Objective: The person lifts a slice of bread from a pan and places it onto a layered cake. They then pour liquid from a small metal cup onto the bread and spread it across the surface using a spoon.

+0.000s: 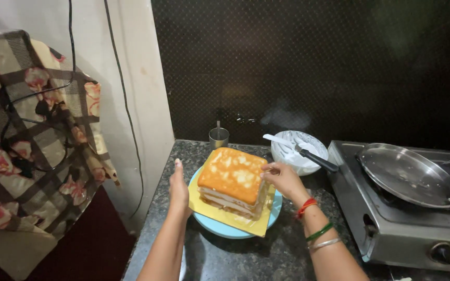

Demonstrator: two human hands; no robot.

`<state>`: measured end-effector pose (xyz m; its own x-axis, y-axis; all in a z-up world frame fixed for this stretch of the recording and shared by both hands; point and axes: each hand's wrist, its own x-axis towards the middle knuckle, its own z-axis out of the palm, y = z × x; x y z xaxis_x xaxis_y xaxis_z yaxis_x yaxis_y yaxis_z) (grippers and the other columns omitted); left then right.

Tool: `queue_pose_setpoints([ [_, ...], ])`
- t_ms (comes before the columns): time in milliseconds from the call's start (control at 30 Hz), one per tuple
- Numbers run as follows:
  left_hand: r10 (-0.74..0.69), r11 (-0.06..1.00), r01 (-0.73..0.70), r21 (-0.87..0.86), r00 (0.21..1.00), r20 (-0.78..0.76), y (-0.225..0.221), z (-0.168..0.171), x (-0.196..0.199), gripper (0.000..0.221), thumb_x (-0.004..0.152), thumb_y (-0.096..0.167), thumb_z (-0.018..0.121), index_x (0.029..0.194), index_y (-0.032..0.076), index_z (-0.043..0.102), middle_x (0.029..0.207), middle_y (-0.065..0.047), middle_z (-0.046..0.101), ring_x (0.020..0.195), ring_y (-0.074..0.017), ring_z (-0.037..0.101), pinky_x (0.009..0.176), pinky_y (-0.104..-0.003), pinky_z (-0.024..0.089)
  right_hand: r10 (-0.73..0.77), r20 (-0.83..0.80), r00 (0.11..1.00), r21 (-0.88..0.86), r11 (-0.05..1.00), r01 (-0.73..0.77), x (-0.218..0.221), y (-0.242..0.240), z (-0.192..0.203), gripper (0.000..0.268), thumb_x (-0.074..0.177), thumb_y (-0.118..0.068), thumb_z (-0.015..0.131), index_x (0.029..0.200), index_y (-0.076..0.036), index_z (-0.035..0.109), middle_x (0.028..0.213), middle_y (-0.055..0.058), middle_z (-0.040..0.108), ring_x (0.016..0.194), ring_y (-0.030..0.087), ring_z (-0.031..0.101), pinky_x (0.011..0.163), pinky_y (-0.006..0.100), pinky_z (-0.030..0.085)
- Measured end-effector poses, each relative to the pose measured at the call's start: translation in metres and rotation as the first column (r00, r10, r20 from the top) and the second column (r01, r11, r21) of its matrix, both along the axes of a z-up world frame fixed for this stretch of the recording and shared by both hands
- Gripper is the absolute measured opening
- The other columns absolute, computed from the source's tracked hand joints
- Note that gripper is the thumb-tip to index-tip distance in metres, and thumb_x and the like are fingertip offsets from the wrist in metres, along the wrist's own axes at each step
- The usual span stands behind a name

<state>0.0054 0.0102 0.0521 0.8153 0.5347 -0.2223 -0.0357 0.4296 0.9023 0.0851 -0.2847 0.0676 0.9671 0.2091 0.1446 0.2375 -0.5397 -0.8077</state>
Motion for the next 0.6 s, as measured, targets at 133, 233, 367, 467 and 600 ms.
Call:
queue_pose_setpoints([
  [133, 0.062, 0.960, -0.110, 0.258, 0.981, 0.186, 0.010, -0.032, 0.020, 0.078, 0.094, 0.058, 0.048, 0.146, 0.001, 0.050, 0.157, -0.016, 0.048, 0.147, -0.0271, 0.043, 0.117, -0.038, 0.032, 0.025, 0.032, 0.999, 0.040, 0.999, -0.026, 0.008, -0.004, -0.010, 0.037, 0.083, -0.023, 0.076, 0.115, -0.005, 0.075, 0.101, 0.008, 0.078, 0.089, 0.014, 0.073, 0.080, 0.029, 0.055],
  [233, 0.116, 0.939, -0.144, 0.311, 0.988, 0.106, 0.006, -0.028, 0.022, 0.074, 0.097, 0.057, 0.046, 0.144, 0.000, 0.054, 0.152, -0.018, 0.053, 0.143, -0.0283, 0.047, 0.116, -0.037, 0.033, -0.003, 0.007, 1.000, 0.031, 1.000, 0.003, 0.005, -0.004, -0.004, 0.036, 0.084, -0.024, 0.076, 0.115, -0.005, 0.075, 0.093, 0.010, 0.076, 0.080, 0.016, 0.068, 0.072, 0.030, 0.055],
  [367, 0.107, 0.966, -0.133, 0.221, 0.986, 0.129, -0.002, -0.028, 0.021, 0.076, 0.096, 0.059, 0.049, 0.142, -0.001, 0.054, 0.150, -0.018, 0.054, 0.141, -0.0290, 0.048, 0.115, -0.038, 0.034, 0.007, -0.031, 1.000, 0.149, 0.989, -0.002, 0.012, -0.007, -0.008, 0.038, 0.083, -0.023, 0.077, 0.115, -0.004, 0.075, 0.093, 0.009, 0.075, 0.076, 0.016, 0.066, 0.068, 0.030, 0.054],
  [467, 0.074, 0.981, -0.087, 0.173, 0.994, 0.082, -0.006, -0.019, 0.017, 0.076, 0.094, 0.060, 0.049, 0.139, -0.001, 0.058, 0.146, -0.019, 0.059, 0.136, -0.0308, 0.055, 0.113, -0.039, 0.039, 0.032, -0.058, 0.998, 0.155, 0.988, -0.023, 0.020, -0.008, -0.008, 0.038, 0.083, -0.025, 0.077, 0.116, -0.005, 0.075, 0.097, 0.007, 0.077, 0.081, 0.014, 0.068, 0.069, 0.029, 0.055],
  [600, 0.138, 0.918, -0.150, 0.368, 0.989, 0.060, 0.005, -0.037, 0.038, 0.070, 0.099, 0.056, 0.048, 0.139, -0.001, 0.061, 0.147, -0.020, 0.060, 0.138, -0.0295, 0.052, 0.115, -0.038, 0.037, 0.046, -0.084, 0.995, 0.121, 0.992, -0.035, 0.024, -0.005, 0.007, 0.039, 0.085, -0.027, 0.074, 0.118, -0.006, 0.075, 0.102, 0.006, 0.079, 0.087, 0.015, 0.072, 0.073, 0.029, 0.055],
])
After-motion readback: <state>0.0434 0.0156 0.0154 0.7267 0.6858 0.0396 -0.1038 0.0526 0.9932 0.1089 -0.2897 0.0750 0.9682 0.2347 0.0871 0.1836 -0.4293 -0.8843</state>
